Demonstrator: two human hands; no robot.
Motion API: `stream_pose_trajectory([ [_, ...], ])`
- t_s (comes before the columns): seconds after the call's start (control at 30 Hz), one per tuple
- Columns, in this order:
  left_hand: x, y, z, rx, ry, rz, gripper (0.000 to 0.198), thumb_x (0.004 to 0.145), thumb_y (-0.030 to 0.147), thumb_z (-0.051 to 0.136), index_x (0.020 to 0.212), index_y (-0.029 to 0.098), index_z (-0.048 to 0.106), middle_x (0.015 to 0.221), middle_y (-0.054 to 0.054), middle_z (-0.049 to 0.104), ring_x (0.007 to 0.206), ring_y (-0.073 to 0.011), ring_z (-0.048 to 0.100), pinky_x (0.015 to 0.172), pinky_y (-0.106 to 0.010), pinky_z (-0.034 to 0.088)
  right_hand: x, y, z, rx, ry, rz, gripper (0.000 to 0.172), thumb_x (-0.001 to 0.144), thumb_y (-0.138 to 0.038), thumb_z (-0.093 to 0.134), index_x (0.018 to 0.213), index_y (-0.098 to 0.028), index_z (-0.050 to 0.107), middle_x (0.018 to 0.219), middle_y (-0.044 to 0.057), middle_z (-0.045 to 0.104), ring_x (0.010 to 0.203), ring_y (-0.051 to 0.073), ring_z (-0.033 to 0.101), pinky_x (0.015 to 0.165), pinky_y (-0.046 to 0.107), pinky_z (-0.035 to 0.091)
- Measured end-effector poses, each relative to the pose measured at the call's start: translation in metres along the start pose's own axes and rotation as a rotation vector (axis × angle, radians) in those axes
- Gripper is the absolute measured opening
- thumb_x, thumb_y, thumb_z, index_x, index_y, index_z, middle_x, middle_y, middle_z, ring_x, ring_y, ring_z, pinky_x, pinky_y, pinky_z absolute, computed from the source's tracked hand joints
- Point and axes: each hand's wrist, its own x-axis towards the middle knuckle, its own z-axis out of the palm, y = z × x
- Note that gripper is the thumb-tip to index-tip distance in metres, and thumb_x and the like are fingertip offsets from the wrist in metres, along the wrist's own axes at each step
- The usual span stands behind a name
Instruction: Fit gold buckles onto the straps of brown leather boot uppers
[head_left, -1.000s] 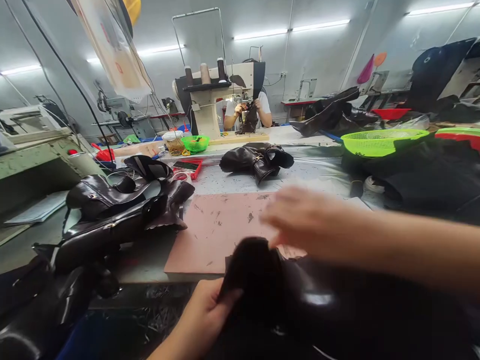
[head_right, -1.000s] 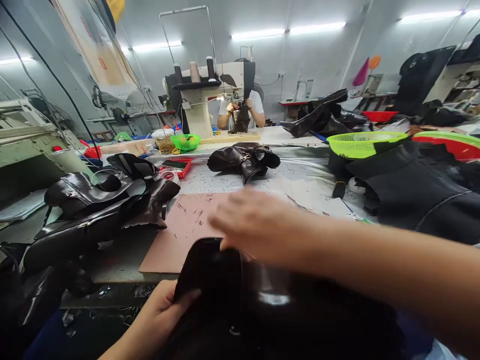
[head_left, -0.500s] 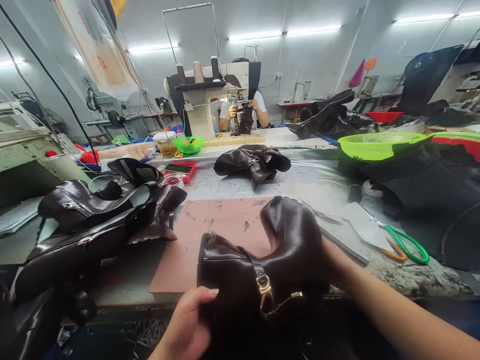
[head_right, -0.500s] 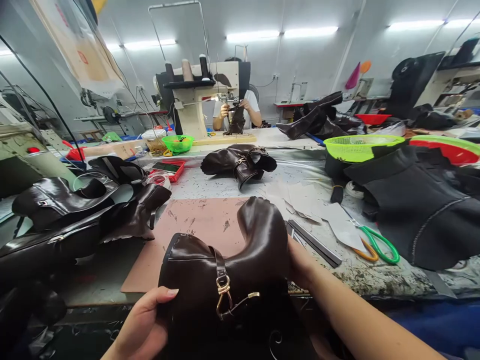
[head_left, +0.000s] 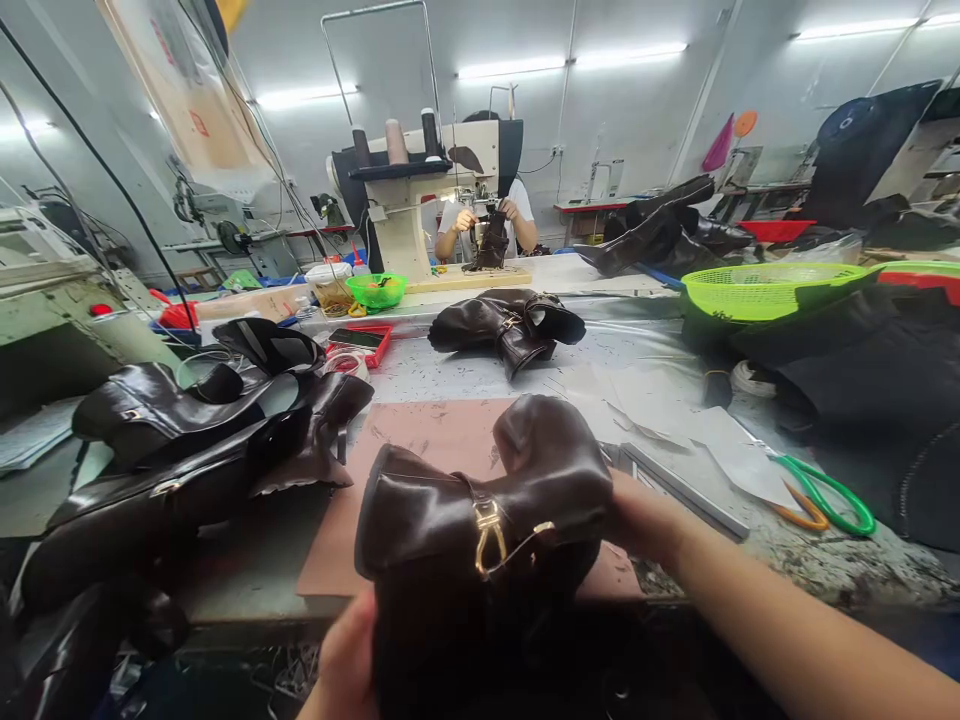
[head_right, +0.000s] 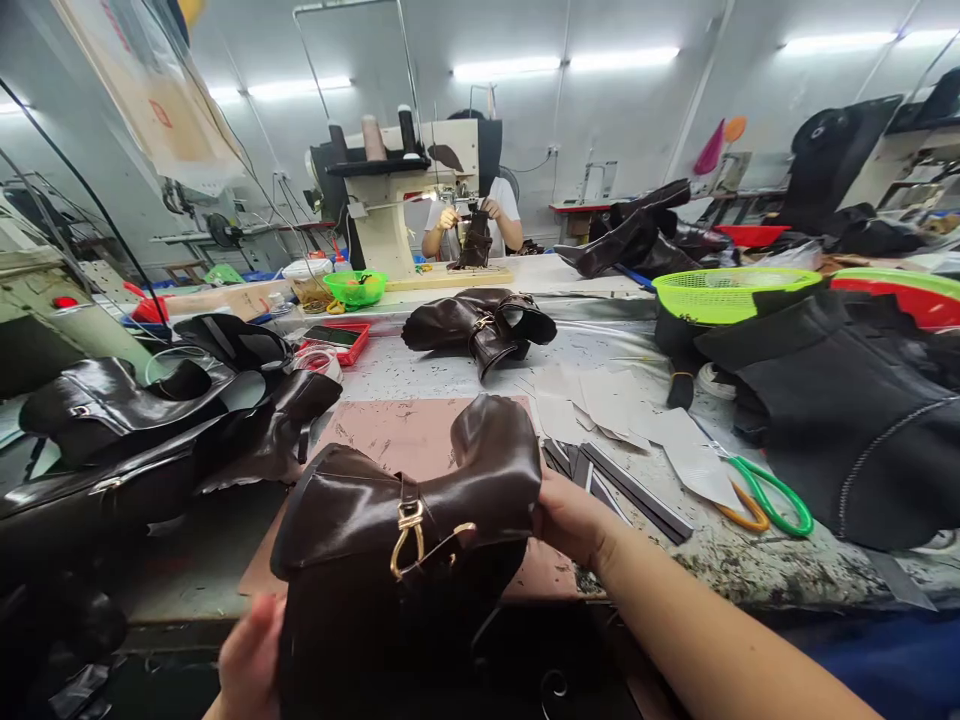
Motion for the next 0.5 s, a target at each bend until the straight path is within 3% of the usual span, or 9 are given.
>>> stream_pose_trajectory([
  [0.13, -0.005, -0.002, 0.001, 0.03, 0.114, -0.167, 0.021, 0.067, 0.019, 0.06, 0.079, 0.008, 0.073, 0.078, -0.01, 0.072, 0.079, -0.0254, 0.067, 0.082, -0.034, 0.049, -0.011, 0.01, 0.015, 0.27, 0.126, -0.076, 0.02, 0.06, -0.025, 0.071, 0.078, -0.019, 0.065, 0.068, -0.001, 0.069, 0.063, 0.015, 0.063, 0.064, 0.026, 0.052],
  [0.2, -0.006, -0.002, 0.004, -0.054, 0.058, -0.227, 0.028, 0.067, 0.025, 0.056, 0.08, 0.006, 0.072, 0.079, -0.012, 0.072, 0.083, -0.0278, 0.066, 0.085, -0.037, 0.047, -0.019, 0.013, 0.02, 0.293, 0.044, 0.007, 0.02, 0.063, -0.032, 0.069, 0.077, -0.018, 0.066, 0.073, 0.002, 0.07, 0.07, 0.017, 0.065, 0.07, 0.029, 0.053],
  [0.3, -0.008, -0.002, 0.009, -0.117, -0.058, -0.261, 0.036, 0.07, 0.029, 0.05, 0.086, 0.004, 0.071, 0.081, -0.013, 0.071, 0.088, -0.0294, 0.065, 0.09, -0.04, 0.044, -0.031, 0.016, 0.027, 0.18, -0.047, 0.086, 0.017, 0.057, -0.023, 0.073, 0.073, -0.017, 0.068, 0.071, 0.002, 0.07, 0.067, 0.018, 0.065, 0.064, 0.027, 0.053],
  [0.37, -0.009, -0.002, 0.012, -0.128, -0.111, -0.284, 0.038, 0.071, 0.029, 0.048, 0.087, 0.003, 0.071, 0.08, -0.013, 0.071, 0.09, -0.0298, 0.064, 0.092, -0.04, 0.042, -0.036, 0.019, 0.03, 0.155, 0.045, 0.014, 0.019, 0.052, -0.015, 0.074, 0.07, -0.018, 0.067, 0.061, 0.0, 0.068, 0.056, 0.015, 0.062, 0.054, 0.023, 0.051],
  [0.43, -0.01, -0.001, 0.015, -0.13, -0.15, -0.286, 0.039, 0.07, 0.029, 0.049, 0.088, 0.003, 0.071, 0.079, -0.013, 0.071, 0.092, -0.0306, 0.063, 0.094, -0.041, 0.041, -0.039, 0.022, 0.03, 0.198, 0.117, -0.079, 0.018, 0.054, -0.017, 0.073, 0.072, -0.019, 0.068, 0.06, -0.001, 0.068, 0.053, 0.014, 0.061, 0.052, 0.023, 0.05],
  [0.5, -0.012, 0.0, 0.017, -0.132, -0.168, -0.269, 0.038, 0.071, 0.031, 0.049, 0.087, 0.004, 0.071, 0.079, -0.013, 0.071, 0.094, -0.0313, 0.062, 0.094, -0.042, 0.04, -0.04, 0.027, 0.027, 0.148, 0.059, -0.11, 0.017, 0.06, -0.023, 0.07, 0.077, -0.02, 0.069, 0.066, 0.001, 0.069, 0.059, 0.016, 0.064, 0.058, 0.026, 0.052],
])
